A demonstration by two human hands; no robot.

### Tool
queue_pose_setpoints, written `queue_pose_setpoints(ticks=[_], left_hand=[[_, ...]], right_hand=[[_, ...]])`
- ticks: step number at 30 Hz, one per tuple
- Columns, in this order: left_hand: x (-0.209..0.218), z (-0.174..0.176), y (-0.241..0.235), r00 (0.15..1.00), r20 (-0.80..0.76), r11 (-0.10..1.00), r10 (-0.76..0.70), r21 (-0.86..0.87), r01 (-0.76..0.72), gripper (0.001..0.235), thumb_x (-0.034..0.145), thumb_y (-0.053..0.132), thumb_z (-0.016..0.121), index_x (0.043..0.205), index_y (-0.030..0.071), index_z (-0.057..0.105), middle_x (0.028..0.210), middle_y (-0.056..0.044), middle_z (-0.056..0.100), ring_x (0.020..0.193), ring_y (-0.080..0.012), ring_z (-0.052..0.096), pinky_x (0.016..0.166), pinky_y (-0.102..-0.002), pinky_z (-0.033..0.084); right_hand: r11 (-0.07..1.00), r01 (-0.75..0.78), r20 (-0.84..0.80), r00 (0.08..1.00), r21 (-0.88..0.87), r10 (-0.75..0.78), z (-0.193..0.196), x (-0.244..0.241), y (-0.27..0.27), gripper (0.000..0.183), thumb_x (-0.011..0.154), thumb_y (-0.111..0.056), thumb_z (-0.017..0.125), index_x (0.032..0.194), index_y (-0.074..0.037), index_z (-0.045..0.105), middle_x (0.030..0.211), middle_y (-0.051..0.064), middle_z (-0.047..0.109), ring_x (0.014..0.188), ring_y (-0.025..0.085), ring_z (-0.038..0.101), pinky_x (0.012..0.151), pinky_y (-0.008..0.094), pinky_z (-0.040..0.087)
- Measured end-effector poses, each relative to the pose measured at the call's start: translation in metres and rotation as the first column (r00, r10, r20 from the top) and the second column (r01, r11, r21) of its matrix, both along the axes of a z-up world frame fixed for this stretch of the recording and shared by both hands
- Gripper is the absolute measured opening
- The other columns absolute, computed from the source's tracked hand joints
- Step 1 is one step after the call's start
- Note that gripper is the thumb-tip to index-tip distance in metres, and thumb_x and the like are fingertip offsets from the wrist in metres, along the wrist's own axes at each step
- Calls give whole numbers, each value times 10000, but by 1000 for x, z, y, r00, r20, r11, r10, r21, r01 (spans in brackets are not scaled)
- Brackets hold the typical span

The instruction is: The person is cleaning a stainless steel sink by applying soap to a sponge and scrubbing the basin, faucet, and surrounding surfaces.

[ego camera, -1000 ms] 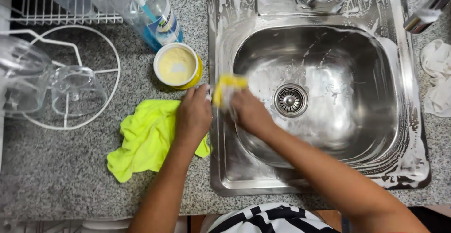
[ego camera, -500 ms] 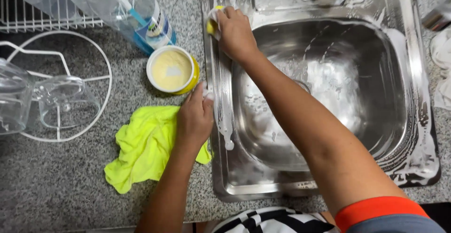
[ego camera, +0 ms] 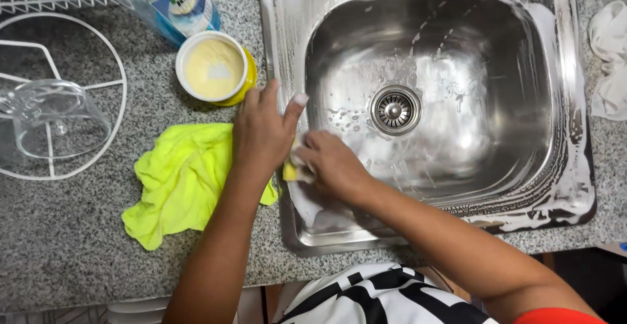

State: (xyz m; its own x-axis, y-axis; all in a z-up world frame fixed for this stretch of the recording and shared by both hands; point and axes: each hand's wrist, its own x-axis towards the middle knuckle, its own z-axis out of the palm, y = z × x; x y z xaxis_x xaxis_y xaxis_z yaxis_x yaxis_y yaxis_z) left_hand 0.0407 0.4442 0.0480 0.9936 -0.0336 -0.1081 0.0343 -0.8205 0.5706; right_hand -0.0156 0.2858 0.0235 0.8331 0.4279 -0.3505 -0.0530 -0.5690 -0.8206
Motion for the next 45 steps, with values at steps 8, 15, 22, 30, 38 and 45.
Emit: queue_pose_setpoints(ticks=[8,15,22,30,38,45], left_hand=[[43,-36,-50,958,174,972,-230,87,218,706,1055,611,363,1537,97,391,1635,-299,209,1518,-471,207,1216,-591,155],[41,-41,-50,962,223,984,-158,122,133,680,1075,599,406,1534,99,449,1626,-265,252,1488,-510,252,1189,-632,220],[37,-37,-46,920,386,972,-68,-181,148,746,1023,662,318,1357,56,596,1439,-212,550,1394,-453,412,1160,-625,239],[37,-38,-42,892,445,940,-82,-263,217,718,1051,631,339,1292,21,631,1277,-191,658,1211,-352,591,990,-483,447],[38,-31,-36,895,445,872,-31,-426,242,718,1043,639,365,1259,22,660,1213,-167,688,1150,-320,658,948,-420,532],[40,-36,-33,886,463,811,37,-532,244,728,1074,611,330,1328,-15,599,1296,-213,654,1225,-340,642,1025,-423,531]], right_hand=[[893,-310,680,579,-326,449,-18,-69,-20,215,837,-304,747,946,-130,684,995,106,589,868,303,543,716,449,392],[890,-410,532,717,-200,450,6,-84,-113,207,856,-192,809,1054,-207,751,964,88,587,889,305,549,730,461,413],[845,-482,472,704,-231,531,2,-76,-139,333,782,-105,846,1101,-155,761,1107,121,692,989,297,626,812,394,558],[910,-401,465,790,-104,401,-4,-52,-49,211,743,-117,763,919,-86,651,1094,159,584,1000,338,585,690,399,532],[937,-346,-578,774,-43,259,22,-24,-197,660,876,-5,629,1476,-258,521,1504,61,605,1380,238,565,1165,440,488],[939,-214,-325,898,271,298,-77,61,-55,379,1023,-263,480,1351,-85,539,1305,142,658,1219,271,644,1042,390,553]])
